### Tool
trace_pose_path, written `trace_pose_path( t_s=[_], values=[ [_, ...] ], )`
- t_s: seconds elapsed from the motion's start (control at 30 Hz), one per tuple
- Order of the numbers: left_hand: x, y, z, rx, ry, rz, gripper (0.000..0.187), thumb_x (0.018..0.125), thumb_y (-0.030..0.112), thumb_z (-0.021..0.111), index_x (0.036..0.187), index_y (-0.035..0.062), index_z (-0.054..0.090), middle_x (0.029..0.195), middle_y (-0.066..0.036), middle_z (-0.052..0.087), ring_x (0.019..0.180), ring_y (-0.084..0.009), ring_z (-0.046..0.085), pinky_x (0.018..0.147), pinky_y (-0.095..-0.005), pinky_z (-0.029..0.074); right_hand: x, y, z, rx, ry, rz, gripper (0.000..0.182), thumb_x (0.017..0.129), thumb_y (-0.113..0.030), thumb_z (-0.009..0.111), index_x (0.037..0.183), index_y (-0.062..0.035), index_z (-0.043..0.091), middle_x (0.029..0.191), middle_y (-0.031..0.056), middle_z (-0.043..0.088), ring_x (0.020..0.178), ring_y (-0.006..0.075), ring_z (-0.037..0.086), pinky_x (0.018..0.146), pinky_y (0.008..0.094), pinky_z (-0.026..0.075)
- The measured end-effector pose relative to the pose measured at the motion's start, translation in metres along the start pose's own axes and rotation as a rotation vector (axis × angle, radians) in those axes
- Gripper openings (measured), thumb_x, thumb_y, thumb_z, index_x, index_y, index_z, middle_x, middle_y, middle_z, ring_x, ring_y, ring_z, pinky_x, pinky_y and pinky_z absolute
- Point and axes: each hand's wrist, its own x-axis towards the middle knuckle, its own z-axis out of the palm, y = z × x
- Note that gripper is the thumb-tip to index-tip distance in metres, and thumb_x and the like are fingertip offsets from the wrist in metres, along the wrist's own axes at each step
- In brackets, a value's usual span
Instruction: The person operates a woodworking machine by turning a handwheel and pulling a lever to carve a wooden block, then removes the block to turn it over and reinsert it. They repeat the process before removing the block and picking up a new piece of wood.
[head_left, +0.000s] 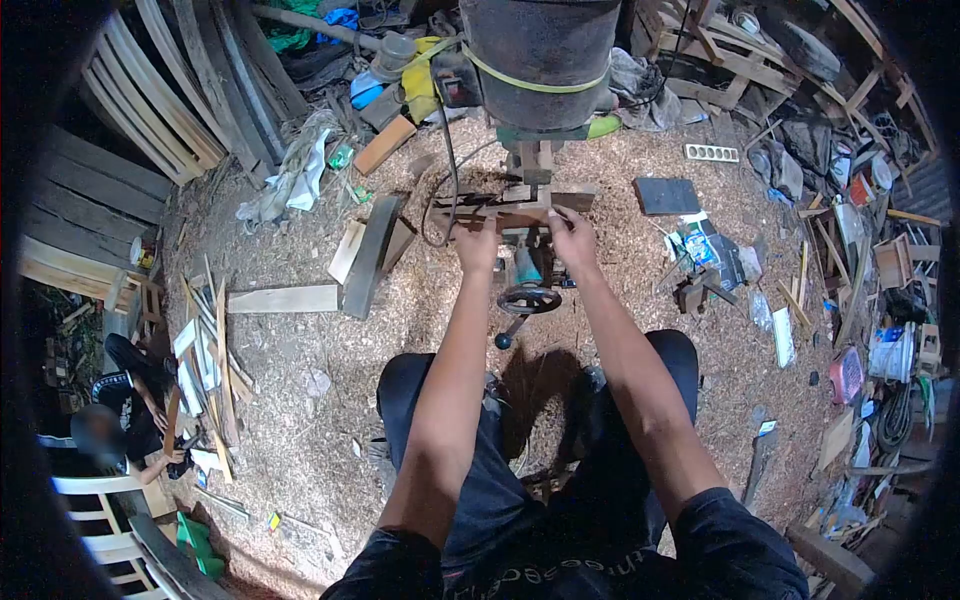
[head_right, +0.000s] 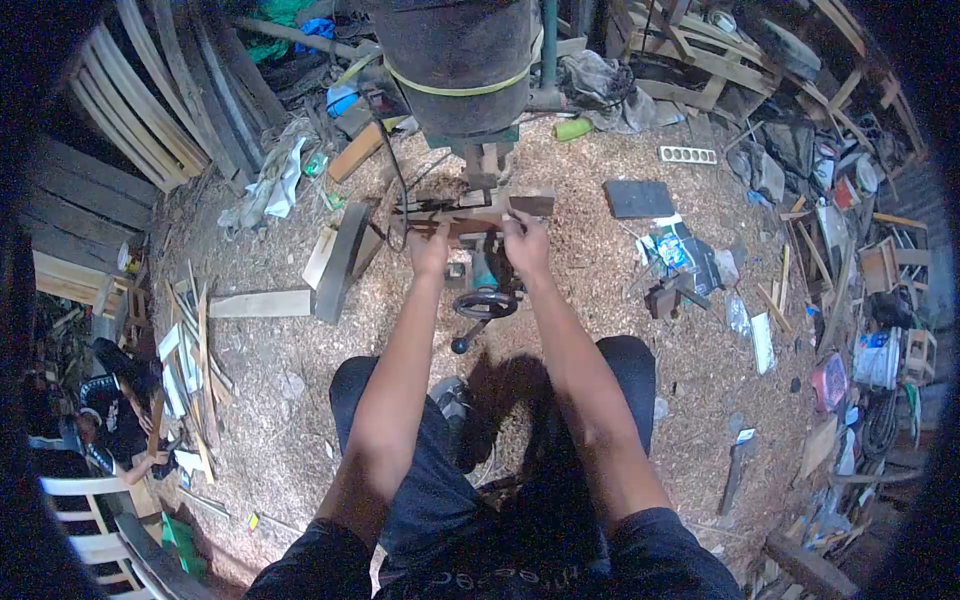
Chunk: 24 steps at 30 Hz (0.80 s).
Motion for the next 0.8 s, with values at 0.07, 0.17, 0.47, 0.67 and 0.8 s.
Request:
trace_pose_path(
  t_s=[0.07, 0.17, 0.47, 0.67, 0.8],
  values=[
    [-0.011, 0.006, 0.0, 0.439, 0.025, 0.108, 0.07, 0.084, 0.014, 0.069, 0.142, -0.0026, 0.033, 0.134, -0.026, 0.048, 0.121, -0.0368, 0.051, 0.102, -0.0428, 0.041, -0.011, -0.023, -0.001, -0.118, 0.08, -0.101, 0.044, 0.094, -0.024, 0.063, 0.132, -0.0029, 0.057, 0.11, 0.0181, 0.068, 0.099, 0.0242, 0.065, 0.088, 0.0335, 0.049],
    [-0.036, 0.025, 0.013, 0.927, -0.051, 0.262, 0.069, 0.086, 0.013, 0.064, 0.147, 0.007, 0.033, 0.148, -0.031, 0.03, 0.134, -0.0462, 0.036, 0.11, -0.0482, 0.033, -0.008, -0.022, -0.006, -0.172, -0.001, -0.277, 0.053, 0.091, -0.02, 0.064, 0.139, -0.0021, 0.048, 0.127, 0.0222, 0.06, 0.12, 0.0315, 0.056, 0.102, 0.0357, 0.042],
    [-0.016, 0.005, 0.017, 0.989, -0.193, 0.531, 0.038, 0.09, 0.015, 0.06, 0.124, -0.0002, 0.055, 0.125, -0.032, 0.051, 0.119, -0.0472, 0.047, 0.102, -0.0498, 0.039, 0.008, -0.024, -0.012, -0.107, -0.18, -0.319, 0.058, 0.083, -0.005, 0.071, 0.137, -0.007, 0.05, 0.13, 0.0207, 0.059, 0.122, 0.0344, 0.057, 0.104, 0.0384, 0.045],
    [-0.014, 0.026, 0.025, 0.958, -0.265, 0.313, 0.028, 0.095, 0.019, 0.056, 0.112, -0.0028, 0.062, 0.114, -0.032, 0.06, 0.116, -0.0475, 0.051, 0.102, -0.0493, 0.042, 0.019, -0.023, -0.016, -0.12, -0.252, -0.266, 0.058, 0.082, -0.01, 0.076, 0.134, -0.0043, 0.05, 0.13, 0.0173, 0.059, 0.122, 0.0299, 0.057, 0.103, 0.0393, 0.046],
    [-0.009, 0.01, 0.024, 0.912, -0.156, 0.416, 0.03, 0.096, 0.021, 0.055, 0.11, -0.0045, 0.062, 0.109, -0.03, 0.063, 0.112, -0.0467, 0.054, 0.098, -0.0512, 0.043, 0.018, -0.027, -0.014, -0.125, -0.286, -0.216, 0.06, 0.084, -0.011, 0.075, 0.136, -0.0028, 0.047, 0.131, 0.0178, 0.058, 0.123, 0.029, 0.056, 0.103, 0.0391, 0.046]
  ],
)
